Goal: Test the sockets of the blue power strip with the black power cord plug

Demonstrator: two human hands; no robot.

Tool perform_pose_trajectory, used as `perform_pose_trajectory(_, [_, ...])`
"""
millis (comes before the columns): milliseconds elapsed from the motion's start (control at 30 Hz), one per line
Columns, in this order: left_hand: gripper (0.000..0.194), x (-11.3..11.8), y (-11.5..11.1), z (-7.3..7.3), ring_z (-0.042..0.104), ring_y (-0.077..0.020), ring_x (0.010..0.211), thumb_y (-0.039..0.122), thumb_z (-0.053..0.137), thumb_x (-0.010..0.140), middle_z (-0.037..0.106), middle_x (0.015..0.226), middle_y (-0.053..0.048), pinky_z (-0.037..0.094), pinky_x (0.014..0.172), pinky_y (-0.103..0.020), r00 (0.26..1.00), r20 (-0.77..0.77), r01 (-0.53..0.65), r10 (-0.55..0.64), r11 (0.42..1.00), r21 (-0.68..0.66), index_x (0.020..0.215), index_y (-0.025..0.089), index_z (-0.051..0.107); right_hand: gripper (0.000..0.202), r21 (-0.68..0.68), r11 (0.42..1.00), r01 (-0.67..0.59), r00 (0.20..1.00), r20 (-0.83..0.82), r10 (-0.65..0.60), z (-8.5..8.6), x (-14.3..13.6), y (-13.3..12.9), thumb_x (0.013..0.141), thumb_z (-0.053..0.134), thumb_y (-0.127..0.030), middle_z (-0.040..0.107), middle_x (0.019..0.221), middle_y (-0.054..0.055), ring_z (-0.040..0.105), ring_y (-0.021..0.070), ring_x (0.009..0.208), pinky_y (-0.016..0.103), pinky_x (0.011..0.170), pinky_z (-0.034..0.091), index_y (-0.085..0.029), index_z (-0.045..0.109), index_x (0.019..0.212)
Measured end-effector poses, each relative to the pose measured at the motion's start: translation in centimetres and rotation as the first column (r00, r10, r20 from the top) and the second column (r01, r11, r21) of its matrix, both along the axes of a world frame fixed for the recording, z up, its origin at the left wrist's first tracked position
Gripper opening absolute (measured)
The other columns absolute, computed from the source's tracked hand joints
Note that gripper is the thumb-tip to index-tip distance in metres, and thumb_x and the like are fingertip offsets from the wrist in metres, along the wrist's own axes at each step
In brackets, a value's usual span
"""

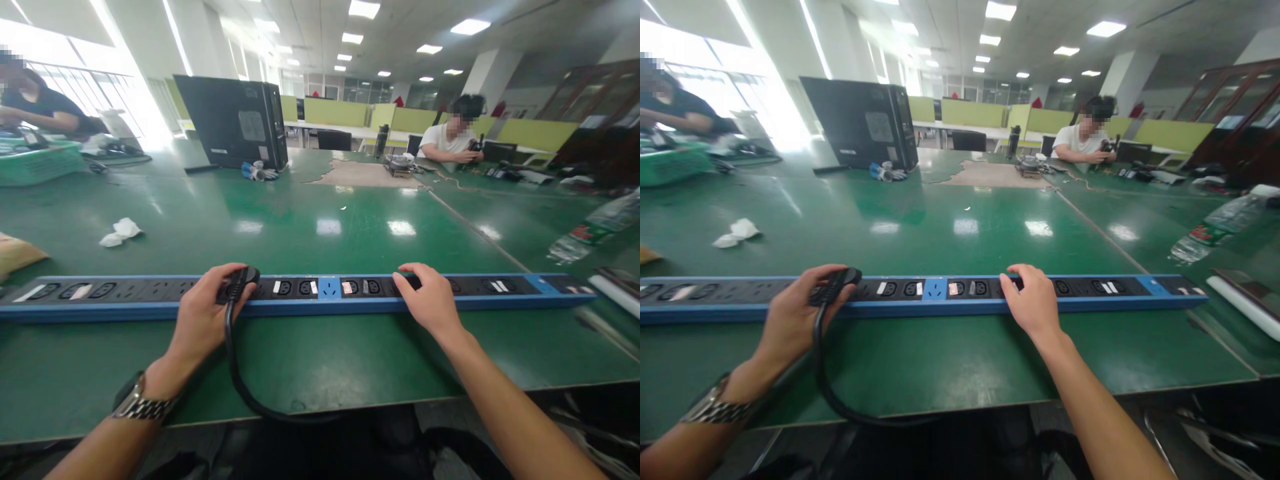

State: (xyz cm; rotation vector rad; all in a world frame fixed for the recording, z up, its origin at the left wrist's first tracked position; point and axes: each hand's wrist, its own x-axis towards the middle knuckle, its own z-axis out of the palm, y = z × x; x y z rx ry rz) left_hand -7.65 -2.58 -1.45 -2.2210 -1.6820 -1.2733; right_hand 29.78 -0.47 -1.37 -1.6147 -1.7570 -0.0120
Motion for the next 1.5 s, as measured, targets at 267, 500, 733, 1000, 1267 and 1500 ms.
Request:
perform_pose_trajectory(267, [0.035, 0.3, -0.2, 0.3, 0.064, -0.0274, 0.1, 0.048, 0.056, 0.088, 0.069, 0.104, -0.008, 0.049, 0.093, -0.042, 0.985, -0.13, 0.102, -0.115, 0.989, -0.103, 0.109, 0.02, 0.063, 0.023, 0.102, 0.994, 0.038, 0.989, 0.14, -0.053, -2.1, -0.1, 0.1, 0.088, 0.054, -0.036, 0.074, 0.095, 0.005, 0.064, 0.023, 0.094, 0.035, 0.087, 0.044, -0.02, 0.07, 0.088])
perform_pose_trajectory(500, [0.034, 2.6, -1.0, 0.9, 0.066, -0.0226, 0.091, 0.044, 0.061, 0.088, 0.069, 0.106, -0.004, 0.053, 0.086, -0.038, 0.986, 0.085, -0.152, 0.143, 0.983, 0.103, 0.116, 0.025, 0.061, 0.024, 0.135, 0.989, 0.063, 0.983, 0.161, -0.085, -2.3, -0.5, 0.1, 0.09, 0.05, -0.034, 0.073, 0.095, 0.006, 0.063, 0.0216, 0.093, 0.033, 0.085, 0.04, -0.019, 0.07, 0.089])
perform_pose_trajectory(733, [0.026, 10.3, 1.0, 1.0, 0.064, -0.0226, 0.092, 0.037, 0.062, 0.088, 0.071, 0.097, -0.007, 0.052, 0.084, -0.037, 0.98, 0.033, 0.195, -0.194, 0.981, 0.001, 0.106, 0.019, 0.064, 0.027, 0.108, 0.993, 0.043, 0.983, 0.173, -0.062, -1.9, -0.5, -0.3, 0.092, 0.046, -0.031, 0.073, 0.097, 0.007, 0.063, 0.0222, 0.095, 0.033, 0.088, 0.041, -0.018, 0.07, 0.092])
perform_pose_trajectory(1000, [0.022, 11.3, 1.5, 0.5, 0.061, -0.0236, 0.091, 0.034, 0.063, 0.087, 0.072, 0.094, -0.007, 0.05, 0.083, -0.037, 0.975, -0.012, 0.221, -0.221, 0.975, -0.024, 0.102, 0.018, 0.065, 0.025, 0.081, 0.996, 0.046, 0.985, 0.164, -0.059, -1.9, -0.5, -0.2, 0.091, 0.047, -0.03, 0.073, 0.099, 0.006, 0.063, 0.0222, 0.097, 0.033, 0.09, 0.04, -0.018, 0.07, 0.093])
perform_pose_trajectory(1267, [0.022, 11.3, 1.3, 0.6, 0.06, -0.024, 0.089, 0.03, 0.062, 0.088, 0.07, 0.094, -0.008, 0.05, 0.081, -0.038, 0.963, -0.107, 0.242, -0.248, 0.968, -0.063, 0.105, 0.018, 0.066, 0.025, 0.089, 0.995, 0.042, 0.989, 0.14, -0.054, -2.0, -0.6, -0.4, 0.09, 0.047, -0.03, 0.073, 0.098, 0.007, 0.063, 0.0227, 0.097, 0.034, 0.089, 0.039, -0.019, 0.07, 0.092])
perform_pose_trajectory(1500, [0.032, 11.7, 1.5, 1.3, 0.065, -0.0199, 0.089, 0.03, 0.068, 0.083, 0.069, 0.097, -0.004, 0.052, 0.083, -0.036, 0.959, 0.13, 0.252, -0.251, 0.968, 0.008, 0.111, 0.02, 0.059, 0.029, 0.025, 0.999, -0.025, 0.953, -0.301, 0.031, 0.2, -0.4, 0.0, 0.086, 0.054, -0.042, 0.073, 0.096, 0.009, 0.064, 0.0218, 0.091, 0.035, 0.085, 0.046, -0.017, 0.069, 0.088])
